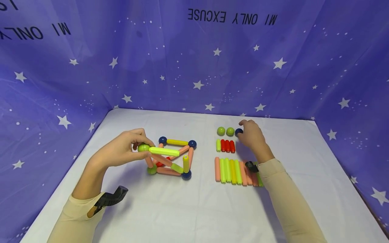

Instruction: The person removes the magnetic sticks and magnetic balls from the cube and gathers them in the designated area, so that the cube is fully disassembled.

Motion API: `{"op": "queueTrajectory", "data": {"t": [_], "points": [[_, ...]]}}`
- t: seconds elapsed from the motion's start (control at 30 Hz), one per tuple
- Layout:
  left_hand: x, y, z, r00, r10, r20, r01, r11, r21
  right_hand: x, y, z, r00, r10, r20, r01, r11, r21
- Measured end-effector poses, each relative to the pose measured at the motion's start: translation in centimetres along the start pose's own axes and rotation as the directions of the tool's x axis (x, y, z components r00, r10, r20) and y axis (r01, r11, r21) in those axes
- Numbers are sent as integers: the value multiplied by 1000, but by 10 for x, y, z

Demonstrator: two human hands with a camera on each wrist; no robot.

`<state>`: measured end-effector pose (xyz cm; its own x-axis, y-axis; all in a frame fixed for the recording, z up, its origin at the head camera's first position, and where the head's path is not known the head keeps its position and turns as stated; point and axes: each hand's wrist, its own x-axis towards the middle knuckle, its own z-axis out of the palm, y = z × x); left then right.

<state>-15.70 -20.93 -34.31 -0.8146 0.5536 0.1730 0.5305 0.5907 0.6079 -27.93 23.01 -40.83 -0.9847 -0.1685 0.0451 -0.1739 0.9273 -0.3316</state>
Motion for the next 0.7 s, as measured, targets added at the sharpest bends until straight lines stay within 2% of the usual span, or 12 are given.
{"op": "queueTrajectory", "data": {"t": [0.2,0.3,0.4,0.5,0.63,0.7], "points": [[-1,1,0,1000,0,0,0,1000,29,-25,-46,-10,988,-121,-92,125,992,37],[0,3,-1,1000,-8,3,8,999,37,-39,-78,-14,965,-233,-125,241,969,60],[0,3,-1,1000,-18,7,18,999,32,-54,-111,-13,917,-365,-159,379,923,66],[-1,3,0,1000,-20,9,20,999,28,-68,-142,-11,854,-492,-167,512,852,105],[-1,3,1,1000,-6,9,6,1000,31,-79,-177,-3,764,-634,-124,646,749,146],[-1,2,1,1000,6,5,-6,1000,25,-82,-190,3,720,-686,-104,694,709,128]]}}
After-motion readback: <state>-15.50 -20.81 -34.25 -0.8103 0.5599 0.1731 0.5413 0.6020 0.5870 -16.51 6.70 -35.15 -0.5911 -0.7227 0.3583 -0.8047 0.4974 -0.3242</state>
